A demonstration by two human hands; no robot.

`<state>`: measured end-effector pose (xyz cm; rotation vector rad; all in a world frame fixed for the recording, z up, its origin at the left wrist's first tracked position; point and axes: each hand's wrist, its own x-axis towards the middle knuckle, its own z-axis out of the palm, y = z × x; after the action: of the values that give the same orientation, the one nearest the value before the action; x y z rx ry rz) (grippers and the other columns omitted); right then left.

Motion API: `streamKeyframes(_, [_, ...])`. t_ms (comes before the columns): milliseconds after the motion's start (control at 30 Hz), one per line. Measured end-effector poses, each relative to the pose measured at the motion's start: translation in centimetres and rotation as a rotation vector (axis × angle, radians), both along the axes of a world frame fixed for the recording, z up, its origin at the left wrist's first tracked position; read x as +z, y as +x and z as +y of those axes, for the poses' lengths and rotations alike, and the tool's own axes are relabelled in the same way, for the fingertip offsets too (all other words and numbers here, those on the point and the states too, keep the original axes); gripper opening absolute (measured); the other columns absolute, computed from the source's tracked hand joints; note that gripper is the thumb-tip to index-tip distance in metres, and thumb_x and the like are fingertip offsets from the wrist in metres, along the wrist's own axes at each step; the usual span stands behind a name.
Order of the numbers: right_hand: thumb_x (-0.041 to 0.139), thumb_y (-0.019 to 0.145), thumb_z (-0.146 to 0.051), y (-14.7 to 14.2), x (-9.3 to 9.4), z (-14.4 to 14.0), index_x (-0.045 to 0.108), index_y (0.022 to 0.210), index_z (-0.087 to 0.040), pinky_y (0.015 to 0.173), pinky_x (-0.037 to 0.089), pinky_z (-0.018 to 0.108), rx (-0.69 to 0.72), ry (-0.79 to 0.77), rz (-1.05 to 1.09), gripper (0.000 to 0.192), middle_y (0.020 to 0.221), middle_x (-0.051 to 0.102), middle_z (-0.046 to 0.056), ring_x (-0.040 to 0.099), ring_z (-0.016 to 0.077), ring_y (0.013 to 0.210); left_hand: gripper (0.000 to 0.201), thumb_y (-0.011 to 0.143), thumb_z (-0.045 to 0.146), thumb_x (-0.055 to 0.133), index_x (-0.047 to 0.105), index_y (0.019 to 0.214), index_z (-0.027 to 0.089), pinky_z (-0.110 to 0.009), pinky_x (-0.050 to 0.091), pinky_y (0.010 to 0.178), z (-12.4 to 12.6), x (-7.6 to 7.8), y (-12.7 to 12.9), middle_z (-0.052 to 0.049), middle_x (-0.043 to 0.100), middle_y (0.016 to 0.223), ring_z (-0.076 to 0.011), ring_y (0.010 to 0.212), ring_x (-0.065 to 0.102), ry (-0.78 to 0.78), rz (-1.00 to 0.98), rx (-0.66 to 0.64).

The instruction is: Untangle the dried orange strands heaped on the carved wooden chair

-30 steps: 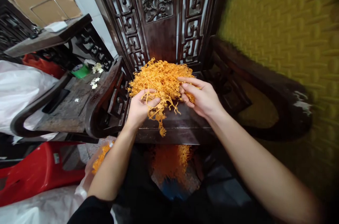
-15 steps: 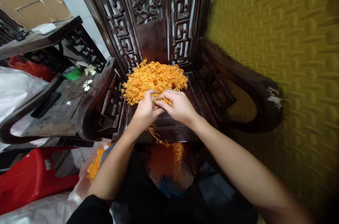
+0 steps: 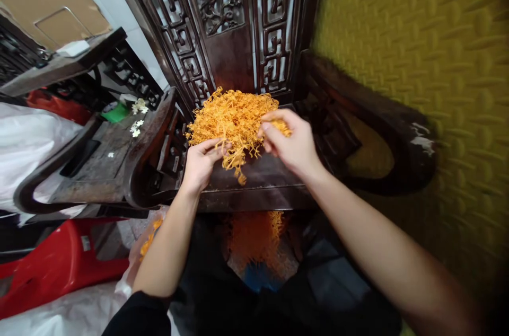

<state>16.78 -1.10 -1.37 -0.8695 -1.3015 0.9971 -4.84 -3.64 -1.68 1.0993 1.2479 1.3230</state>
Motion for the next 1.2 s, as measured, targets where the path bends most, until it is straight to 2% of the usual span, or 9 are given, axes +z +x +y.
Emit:
streamKeyframes(100, [0.063,0.093,-0.035,-1.6,-0.2,-1.5,0.073,0.106,-0.019,0.067,0.056,0.030,0.129,0.092,-0.192,0.022,0.089,0.076,0.004,0.070,0.0156,0.071,0.043,0.063,0.027,0.089,0.079,0.103,0.013,-0.042,0.058,0.089,-0.2,0.3,0.5,-0.012,0.078,0.097,-0.0250,0.090,0.074,0.010,-0.032,0.003])
streamKeyframes(233, [0.073,0.086,-0.035,-2.2,-0.3,-1.9,0.078,0.100,-0.021,0.087,0.055,0.036,0.226,0.190,-0.478,0.020,0.102,0.078,0.004,0.073,0.0220,0.093,0.050,0.061,0.025,0.089,0.077,0.109,0.013,-0.039,0.059,0.083,0.0,0.1,1.1,-0.009,0.077,0.088,-0.0213,0.079,0.073,0.025,0.005,0.021])
streamKeyframes(433, [0.066,0.091,-0.036,-0.6,1.0,-1.8,0.073,0.098,-0.018,0.086,0.053,0.037,-0.393,0.278,-0.496,0.021,0.100,0.076,0.008,0.071,0.0238,0.092,0.046,0.062,0.025,0.087,0.076,0.105,0.015,-0.032,0.058,0.079,0.6,0.1,1.3,-0.010,0.076,0.106,-0.0161,0.081,0.070,0.161,0.127,0.096])
streamKeyframes(633, [0.076,0.079,-0.041,2.9,1.0,0.0,0.073,0.091,-0.017,0.074,0.051,0.038,-0.455,0.030,-0.736,0.027,0.084,0.075,0.008,0.068,0.0263,0.075,0.026,0.065,0.034,0.086,0.081,0.084,0.017,-0.032,0.056,0.073,0.4,0.6,0.6,-0.008,0.078,0.085,-0.0182,0.075,0.069,0.062,0.307,-0.057])
streamKeyframes(800, [0.067,0.089,-0.040,4.8,1.8,0.0,0.071,0.102,-0.019,0.088,0.050,0.041,-0.662,0.253,-0.709,0.025,0.102,0.074,0.011,0.067,0.0273,0.093,0.024,0.066,0.036,0.084,0.082,0.081,0.017,-0.029,0.051,0.065,0.2,0.9,0.5,-0.006,0.077,0.077,-0.0170,0.066,0.066,-0.092,0.433,-0.175])
streamKeyframes(867, [0.065,0.091,-0.042,4.4,2.1,-0.7,0.070,0.101,-0.020,0.088,0.050,0.040,-0.582,0.373,-0.663,0.025,0.101,0.073,0.011,0.067,0.0261,0.094,0.021,0.069,0.037,0.083,0.082,0.077,0.017,-0.029,0.048,0.063,0.2,0.8,0.9,-0.005,0.076,0.072,-0.0172,0.063,0.065,-0.071,0.492,-0.155])
streamKeyframes(933, [0.067,0.091,-0.046,3.2,1.9,-1.5,0.071,0.100,-0.021,0.086,0.050,0.039,-0.345,0.434,-0.671,0.027,0.099,0.073,0.010,0.067,0.0249,0.091,0.016,0.072,0.035,0.080,0.081,0.075,0.019,-0.030,0.048,0.063,0.0,0.7,1.4,-0.004,0.075,0.071,-0.0182,0.063,0.065,-0.006,0.544,-0.145])
streamKeyframes(1067, [0.064,0.093,-0.049,0.3,0.2,-2.1,0.072,0.092,-0.019,0.076,0.049,0.035,0.036,0.339,-0.814,0.031,0.090,0.073,0.008,0.066,0.0220,0.081,0.013,0.079,0.031,0.074,0.081,0.076,0.021,-0.032,0.048,0.069,-0.3,0.5,2.3,-0.004,0.077,0.078,-0.0204,0.070,0.068,0.174,0.652,-0.140])
streamKeyframes(1200, [0.055,0.099,-0.038,0.3,0.0,-1.4,0.068,0.079,-0.019,0.072,0.048,0.032,-0.066,0.312,-0.614,0.030,0.080,0.069,0.005,0.063,0.0184,0.075,0.017,0.083,0.033,0.071,0.079,0.072,0.021,-0.033,0.044,0.070,-0.3,0.5,2.0,-0.005,0.074,0.074,-0.0199,0.067,0.063,0.258,0.870,-0.069])
